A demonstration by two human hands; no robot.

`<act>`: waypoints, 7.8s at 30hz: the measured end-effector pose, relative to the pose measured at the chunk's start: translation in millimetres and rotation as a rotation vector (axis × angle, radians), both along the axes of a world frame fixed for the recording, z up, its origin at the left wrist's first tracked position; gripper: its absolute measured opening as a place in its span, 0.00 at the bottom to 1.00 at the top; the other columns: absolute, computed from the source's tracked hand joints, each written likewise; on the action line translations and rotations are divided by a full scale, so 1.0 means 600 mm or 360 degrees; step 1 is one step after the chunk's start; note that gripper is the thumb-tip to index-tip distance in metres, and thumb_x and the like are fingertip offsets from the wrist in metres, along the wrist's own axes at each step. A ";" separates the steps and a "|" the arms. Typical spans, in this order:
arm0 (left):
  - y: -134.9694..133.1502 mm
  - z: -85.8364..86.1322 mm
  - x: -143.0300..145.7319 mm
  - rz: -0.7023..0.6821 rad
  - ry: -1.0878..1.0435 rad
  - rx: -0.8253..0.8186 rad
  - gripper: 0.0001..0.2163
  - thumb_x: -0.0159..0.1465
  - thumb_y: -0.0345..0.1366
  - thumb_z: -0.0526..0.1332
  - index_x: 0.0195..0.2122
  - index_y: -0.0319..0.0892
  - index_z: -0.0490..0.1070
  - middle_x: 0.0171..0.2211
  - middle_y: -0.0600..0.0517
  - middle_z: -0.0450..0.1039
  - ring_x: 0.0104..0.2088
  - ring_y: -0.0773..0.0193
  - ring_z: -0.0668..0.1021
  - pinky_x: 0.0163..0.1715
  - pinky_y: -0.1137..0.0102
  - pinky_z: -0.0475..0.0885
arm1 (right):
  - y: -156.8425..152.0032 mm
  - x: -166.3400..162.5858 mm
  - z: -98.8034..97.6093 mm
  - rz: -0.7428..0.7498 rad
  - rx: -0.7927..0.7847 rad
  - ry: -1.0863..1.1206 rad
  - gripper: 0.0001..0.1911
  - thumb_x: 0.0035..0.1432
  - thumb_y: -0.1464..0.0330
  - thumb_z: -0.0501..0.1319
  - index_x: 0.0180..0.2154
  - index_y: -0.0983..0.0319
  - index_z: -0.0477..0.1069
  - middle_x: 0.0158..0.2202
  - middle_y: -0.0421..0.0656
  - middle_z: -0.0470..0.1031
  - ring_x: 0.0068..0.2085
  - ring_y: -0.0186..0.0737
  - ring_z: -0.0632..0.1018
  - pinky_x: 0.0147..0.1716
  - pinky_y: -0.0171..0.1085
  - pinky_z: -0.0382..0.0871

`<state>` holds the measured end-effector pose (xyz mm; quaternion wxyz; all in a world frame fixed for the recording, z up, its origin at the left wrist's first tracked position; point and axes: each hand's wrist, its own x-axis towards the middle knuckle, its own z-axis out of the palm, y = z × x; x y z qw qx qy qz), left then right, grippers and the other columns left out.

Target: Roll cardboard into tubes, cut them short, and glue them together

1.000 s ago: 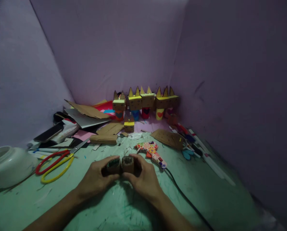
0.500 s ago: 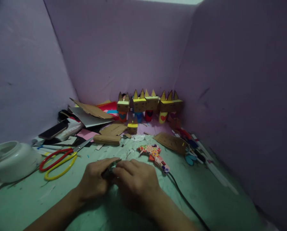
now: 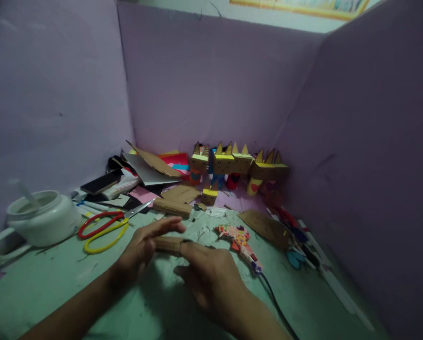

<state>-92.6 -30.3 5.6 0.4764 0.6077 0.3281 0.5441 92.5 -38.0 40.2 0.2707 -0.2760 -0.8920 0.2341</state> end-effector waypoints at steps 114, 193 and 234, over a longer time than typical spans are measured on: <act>0.008 -0.019 0.019 -0.0390 -0.0132 -0.0742 0.30 0.43 0.39 0.70 0.50 0.44 0.70 0.45 0.46 0.74 0.31 0.62 0.75 0.24 0.72 0.67 | 0.006 0.055 -0.010 -0.0080 0.0070 -0.0209 0.12 0.61 0.72 0.49 0.26 0.60 0.64 0.22 0.39 0.67 0.23 0.32 0.67 0.23 0.32 0.57; 0.021 -0.030 0.049 -0.0013 0.0903 -0.0324 0.07 0.49 0.32 0.64 0.31 0.40 0.73 0.28 0.52 0.73 0.31 0.61 0.72 0.33 0.68 0.66 | 0.030 0.063 -0.130 -0.0544 -0.0318 0.0530 0.20 0.52 0.69 0.64 0.48 0.63 0.68 0.40 0.46 0.75 0.41 0.43 0.74 0.41 0.40 0.66; 0.021 -0.021 0.025 0.0054 -0.0101 -0.0834 0.24 0.45 0.43 0.71 0.43 0.38 0.73 0.37 0.45 0.78 0.41 0.54 0.77 0.39 0.68 0.71 | 0.224 0.065 -0.045 -0.0997 0.0175 0.0261 0.24 0.39 0.75 0.68 0.43 0.65 0.72 0.44 0.53 0.73 0.47 0.54 0.73 0.48 0.50 0.66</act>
